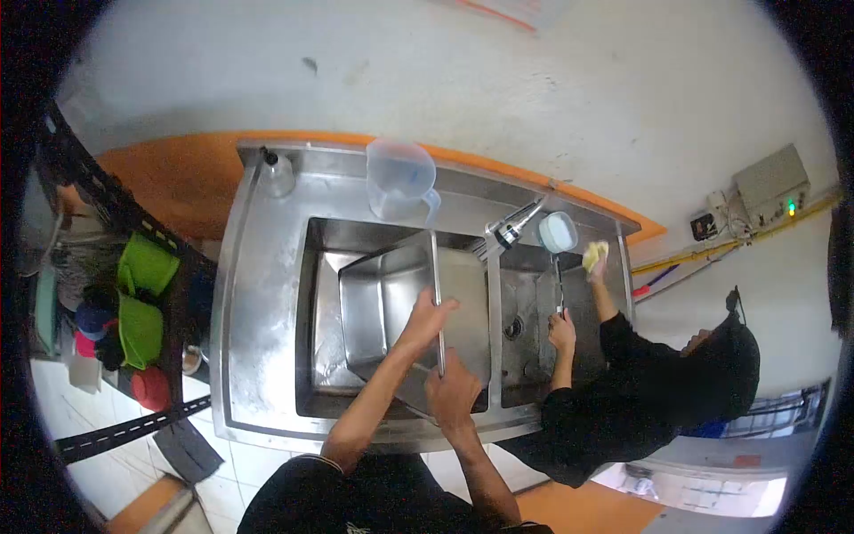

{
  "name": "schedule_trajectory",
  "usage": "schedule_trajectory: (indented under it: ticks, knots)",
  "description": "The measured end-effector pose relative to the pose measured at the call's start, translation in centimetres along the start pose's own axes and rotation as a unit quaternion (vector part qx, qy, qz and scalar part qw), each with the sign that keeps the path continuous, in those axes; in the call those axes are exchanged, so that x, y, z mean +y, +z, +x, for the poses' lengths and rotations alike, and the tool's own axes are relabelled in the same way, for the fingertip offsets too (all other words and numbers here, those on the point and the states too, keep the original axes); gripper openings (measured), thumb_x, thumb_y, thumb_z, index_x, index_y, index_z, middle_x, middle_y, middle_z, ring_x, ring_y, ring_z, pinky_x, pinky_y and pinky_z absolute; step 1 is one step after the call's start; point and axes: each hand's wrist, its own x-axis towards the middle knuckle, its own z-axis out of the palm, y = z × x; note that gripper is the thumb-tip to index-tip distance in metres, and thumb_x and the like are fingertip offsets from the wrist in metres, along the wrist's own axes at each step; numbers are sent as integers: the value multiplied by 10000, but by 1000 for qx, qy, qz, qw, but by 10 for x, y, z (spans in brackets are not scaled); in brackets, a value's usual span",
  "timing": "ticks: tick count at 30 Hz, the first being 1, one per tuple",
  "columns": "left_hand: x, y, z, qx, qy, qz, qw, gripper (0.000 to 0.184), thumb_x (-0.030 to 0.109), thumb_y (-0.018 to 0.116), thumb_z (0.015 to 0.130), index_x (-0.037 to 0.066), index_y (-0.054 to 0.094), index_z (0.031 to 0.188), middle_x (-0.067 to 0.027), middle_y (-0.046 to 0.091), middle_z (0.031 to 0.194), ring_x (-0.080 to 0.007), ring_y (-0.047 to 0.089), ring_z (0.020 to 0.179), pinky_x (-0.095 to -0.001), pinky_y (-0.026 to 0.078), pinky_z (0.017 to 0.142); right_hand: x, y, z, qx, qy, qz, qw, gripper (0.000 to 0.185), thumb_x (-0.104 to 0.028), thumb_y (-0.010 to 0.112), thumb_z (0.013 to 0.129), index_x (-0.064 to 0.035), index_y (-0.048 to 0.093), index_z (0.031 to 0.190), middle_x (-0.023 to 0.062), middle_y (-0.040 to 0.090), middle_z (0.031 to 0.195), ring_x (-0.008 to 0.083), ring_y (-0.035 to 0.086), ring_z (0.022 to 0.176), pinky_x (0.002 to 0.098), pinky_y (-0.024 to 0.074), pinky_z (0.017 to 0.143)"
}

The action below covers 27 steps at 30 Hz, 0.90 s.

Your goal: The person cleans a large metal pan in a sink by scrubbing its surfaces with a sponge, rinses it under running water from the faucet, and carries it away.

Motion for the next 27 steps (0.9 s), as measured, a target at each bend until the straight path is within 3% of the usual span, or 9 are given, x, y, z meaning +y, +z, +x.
schedule_trajectory:
  ticks: [3, 5, 7, 9, 15, 16, 21, 24, 27]
  knots:
    - [11, 2, -2, 68, 2, 4, 998, 410, 156, 527, 774, -22, 455, 1136, -120, 543, 1010, -167, 533, 855, -312, 450, 763, -3, -12, 8, -30, -23, -19, 999, 113, -70, 595, 740, -51, 520, 821, 134, 518, 525, 354, 536, 475, 411, 424, 491]
    - [22, -11, -17, 149, 21, -25, 988, 280, 143, 496, 761, 6, 490, 1006, -92, 540, 879, -165, 527, 776, -308, 467, 714, 4, -28, 5, -77, 18, 220, 972, 246, -140, 617, 765, -35, 547, 976, 124, 576, 651, 315, 579, 578, 390, 456, 523]
    - [36, -28, -35, 149, 20, -27, 988, 300, 69, 442, 673, 29, 441, 970, -74, 511, 836, -179, 536, 763, -332, 490, 627, 38, -20, 4, -40, 35, 245, 968, 288, -226, 605, 815, -47, 542, 1032, 153, 604, 850, 306, 594, 744, 392, 476, 635]
    - [40, -43, -49, 115, 31, -95, 988, 35, 108, 470, 692, 98, 456, 662, -1, 480, 673, -110, 486, 587, -282, 450, 470, 54, -22, 13, 36, -26, 62, 997, 334, -259, 582, 839, -36, 532, 1083, 180, 565, 1041, 313, 548, 972, 408, 437, 823]
    - [20, -83, -58, 206, 127, -58, 968, 80, 99, 464, 586, 87, 432, 658, -16, 454, 664, -158, 499, 581, -300, 484, 585, 126, 76, 25, -133, 90, 352, 922, 463, -307, 469, 925, -20, 432, 1287, 166, 461, 1296, 292, 403, 1235, 342, 287, 1030]
    - [-26, -161, -34, 179, 147, -51, 971, 86, 98, 460, 567, 72, 448, 648, -45, 496, 674, -193, 543, 617, -310, 499, 609, 132, 84, 30, -187, 105, 362, 907, 507, -354, 424, 937, -28, 392, 1324, 170, 402, 1358, 293, 355, 1276, 329, 271, 1041]
    - [-5, -101, -58, 208, 137, -84, 965, 152, 91, 445, 549, 31, 493, 680, -95, 566, 738, -247, 591, 706, -354, 521, 683, 183, 153, 56, -169, 121, 375, 903, 527, -388, 397, 932, -41, 388, 1329, 186, 385, 1366, 307, 341, 1284, 341, 257, 1053]
    - [7, -66, -64, 237, 111, -132, 956, 139, 125, 460, 686, 140, 375, 577, 38, 357, 613, -101, 361, 602, -246, 322, 603, 204, 177, 73, -195, 187, 299, 915, 583, -454, 352, 921, -50, 378, 1340, 201, 366, 1374, 320, 318, 1296, 362, 231, 1070]
    - [-39, -143, -47, 297, 146, -67, 941, 102, 113, 464, 653, 141, 399, 579, 32, 371, 628, -111, 380, 640, -234, 329, 654, 178, 162, 102, -252, 185, 263, 913, 650, -523, 312, 906, -56, 358, 1356, 194, 332, 1400, 316, 279, 1319, 373, 204, 1082]
